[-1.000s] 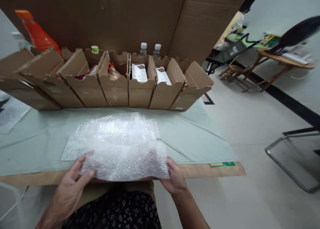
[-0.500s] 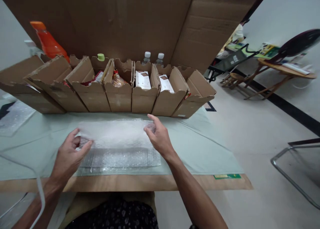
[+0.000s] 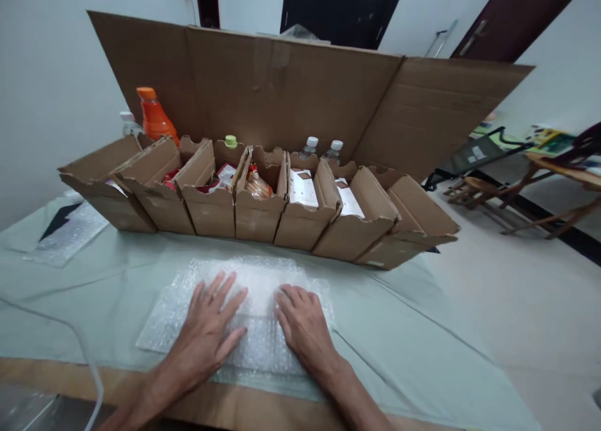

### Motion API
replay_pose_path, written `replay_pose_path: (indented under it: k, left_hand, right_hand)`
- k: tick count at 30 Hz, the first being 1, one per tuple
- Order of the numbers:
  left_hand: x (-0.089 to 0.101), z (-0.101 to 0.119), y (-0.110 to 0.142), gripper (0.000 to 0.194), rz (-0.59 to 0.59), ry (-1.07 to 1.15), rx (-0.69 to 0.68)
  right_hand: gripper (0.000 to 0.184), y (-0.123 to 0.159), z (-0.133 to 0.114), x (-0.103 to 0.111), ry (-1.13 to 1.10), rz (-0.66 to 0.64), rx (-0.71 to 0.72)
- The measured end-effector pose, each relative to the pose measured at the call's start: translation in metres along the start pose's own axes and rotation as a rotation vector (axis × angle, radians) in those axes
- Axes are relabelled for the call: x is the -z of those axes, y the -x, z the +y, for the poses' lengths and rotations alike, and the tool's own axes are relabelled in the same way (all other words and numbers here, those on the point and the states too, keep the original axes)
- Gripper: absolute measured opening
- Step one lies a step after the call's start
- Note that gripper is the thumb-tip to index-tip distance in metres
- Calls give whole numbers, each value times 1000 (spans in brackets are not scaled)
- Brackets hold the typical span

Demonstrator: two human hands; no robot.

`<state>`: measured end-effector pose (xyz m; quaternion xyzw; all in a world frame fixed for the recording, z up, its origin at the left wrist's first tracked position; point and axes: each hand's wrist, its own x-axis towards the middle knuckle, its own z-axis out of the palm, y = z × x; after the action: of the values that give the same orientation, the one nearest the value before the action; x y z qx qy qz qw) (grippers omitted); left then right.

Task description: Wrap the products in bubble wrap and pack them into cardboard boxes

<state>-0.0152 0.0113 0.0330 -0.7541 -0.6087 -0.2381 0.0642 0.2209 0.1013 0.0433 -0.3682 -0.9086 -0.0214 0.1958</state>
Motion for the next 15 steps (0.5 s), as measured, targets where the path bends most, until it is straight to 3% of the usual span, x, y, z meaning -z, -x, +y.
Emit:
replay_pose_path:
  k: [3,5,8,10,12,15]
  left_hand:
    - [-21,5,3,49,-94,29,8]
    - [-29,4,8,53,-113,39,30]
    - [-33,2,12,52,-91,47,31]
    - [-34,2,12,51,-75,47,36]
    - [-36,3,11,52,-65,47,38]
    - [-39,4,9,53,-61,49,34]
  right_hand:
    - [25,-18,8,16,-104,-131,-14]
    - [23,-48,9,45,-161,-97,-13]
    - [25,-123,-5,99,-181,17,74]
    - [29,-186,-21,123,-134,12,186]
    - [29,-249,-36,127,7,-104,252]
    - [18,-324,-44,99,110,-369,266]
